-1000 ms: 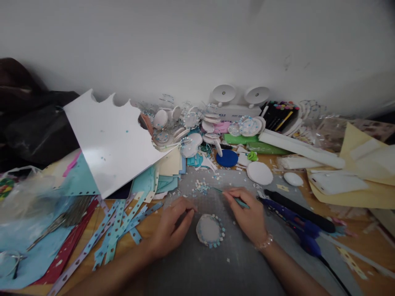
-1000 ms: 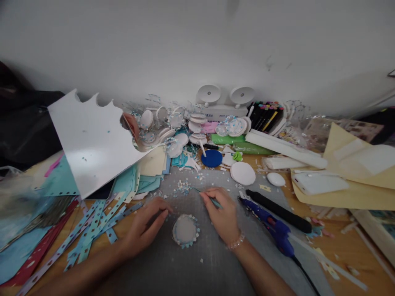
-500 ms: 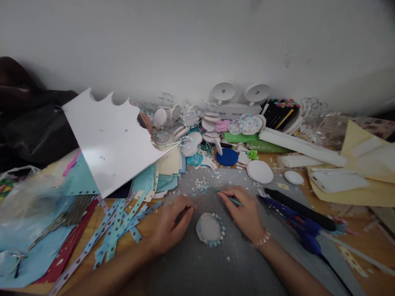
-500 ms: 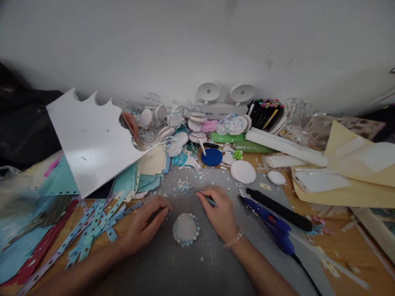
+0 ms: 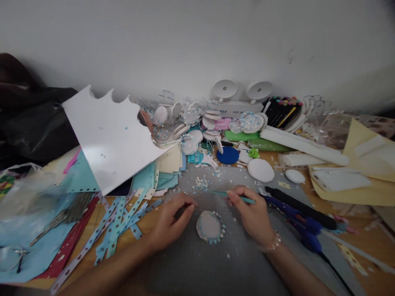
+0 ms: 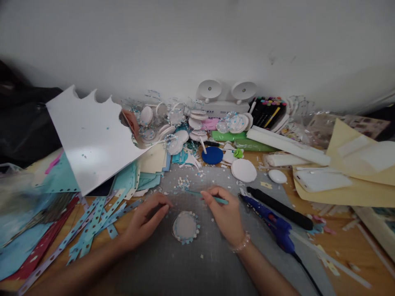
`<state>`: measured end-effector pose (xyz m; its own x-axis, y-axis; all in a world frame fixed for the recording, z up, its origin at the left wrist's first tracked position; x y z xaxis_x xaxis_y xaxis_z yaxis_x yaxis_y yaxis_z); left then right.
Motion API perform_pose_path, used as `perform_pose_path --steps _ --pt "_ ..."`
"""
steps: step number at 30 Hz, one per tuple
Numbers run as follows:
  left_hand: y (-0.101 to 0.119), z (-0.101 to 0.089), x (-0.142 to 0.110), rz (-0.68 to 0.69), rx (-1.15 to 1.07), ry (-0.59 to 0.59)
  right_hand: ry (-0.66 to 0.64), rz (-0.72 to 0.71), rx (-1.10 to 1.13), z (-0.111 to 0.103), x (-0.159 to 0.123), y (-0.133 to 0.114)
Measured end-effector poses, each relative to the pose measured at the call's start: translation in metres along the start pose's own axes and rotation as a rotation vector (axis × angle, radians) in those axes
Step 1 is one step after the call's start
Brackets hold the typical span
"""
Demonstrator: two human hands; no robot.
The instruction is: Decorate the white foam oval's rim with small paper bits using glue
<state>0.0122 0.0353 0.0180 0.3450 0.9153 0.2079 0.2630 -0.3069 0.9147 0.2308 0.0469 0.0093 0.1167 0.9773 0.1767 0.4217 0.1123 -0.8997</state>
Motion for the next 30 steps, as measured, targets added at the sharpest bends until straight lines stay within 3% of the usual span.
perform_pose_path --steps 4,8,18,30 --pt "0.001 -0.001 0.000 -0.019 -0.059 0.021 -0.105 0.078 0.245 0.008 -0.009 0.002" --pt "0.000 -0.001 0.002 -0.035 -0.110 0.024 -0.191 0.082 0.301 0.013 -0.014 -0.003" --pt "-0.002 0.001 0.002 -0.041 -0.126 0.004 -0.232 0.077 0.309 0.015 -0.017 -0.011" --pt "-0.002 0.000 0.002 -0.024 -0.130 0.057 -0.238 0.146 0.493 0.020 -0.019 0.006"
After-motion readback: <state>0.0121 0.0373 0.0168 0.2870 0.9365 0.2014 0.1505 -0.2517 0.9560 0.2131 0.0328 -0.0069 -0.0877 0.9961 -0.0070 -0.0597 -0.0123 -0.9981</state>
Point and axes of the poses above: each hand's wrist, its own x-axis towards the middle knuckle, its own z-axis out of the palm, y = z × x, the point moved 4 cm from there along x, towards the middle knuckle, and after that the axes turned 5 degrees about -x, right-handed, at the moved point
